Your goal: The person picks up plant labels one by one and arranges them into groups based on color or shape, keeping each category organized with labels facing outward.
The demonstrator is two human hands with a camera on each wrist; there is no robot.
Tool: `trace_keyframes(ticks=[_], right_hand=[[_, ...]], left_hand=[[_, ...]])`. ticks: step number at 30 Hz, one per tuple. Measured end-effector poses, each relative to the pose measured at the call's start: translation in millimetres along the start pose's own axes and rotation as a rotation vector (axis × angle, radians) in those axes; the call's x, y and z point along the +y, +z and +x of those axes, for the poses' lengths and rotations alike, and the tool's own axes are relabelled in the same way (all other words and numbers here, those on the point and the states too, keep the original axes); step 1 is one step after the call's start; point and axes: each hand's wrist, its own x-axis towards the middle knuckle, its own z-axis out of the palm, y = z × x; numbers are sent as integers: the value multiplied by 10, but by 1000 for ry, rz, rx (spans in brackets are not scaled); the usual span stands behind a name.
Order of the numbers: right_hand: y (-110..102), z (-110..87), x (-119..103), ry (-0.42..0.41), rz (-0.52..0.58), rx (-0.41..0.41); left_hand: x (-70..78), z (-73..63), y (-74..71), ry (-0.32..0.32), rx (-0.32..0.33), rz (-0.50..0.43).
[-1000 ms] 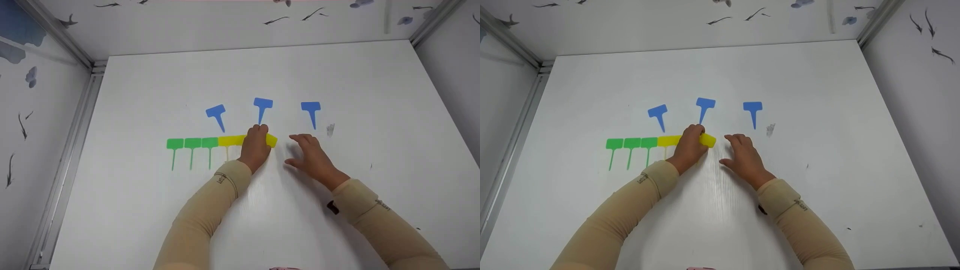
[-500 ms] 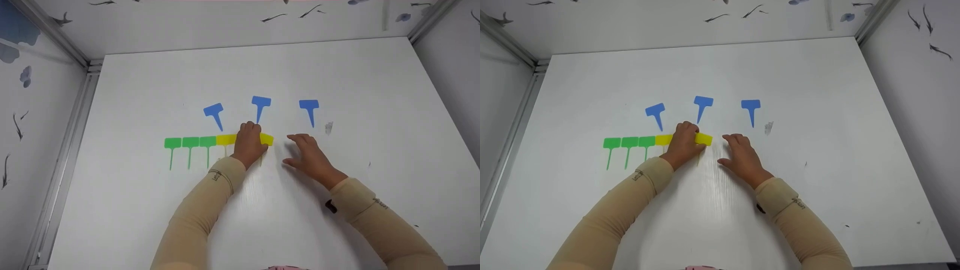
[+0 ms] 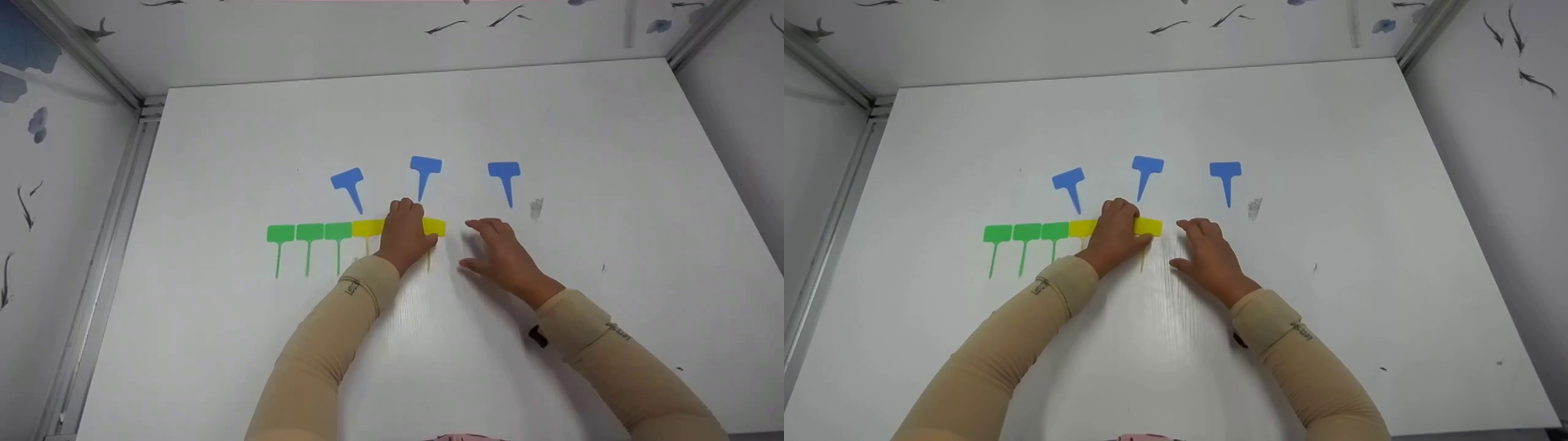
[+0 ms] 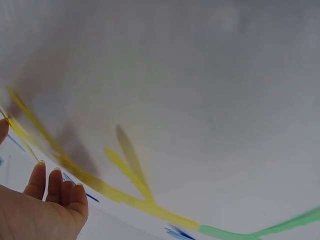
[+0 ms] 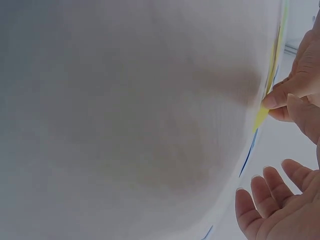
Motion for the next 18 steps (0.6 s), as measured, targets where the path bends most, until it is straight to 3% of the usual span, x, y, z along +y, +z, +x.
trace_keyframes(ticks=[18], right_hand=[[-28,-5,2,26,12,-12]], left_hand=[[-35,7,1,-26,-14,-33]])
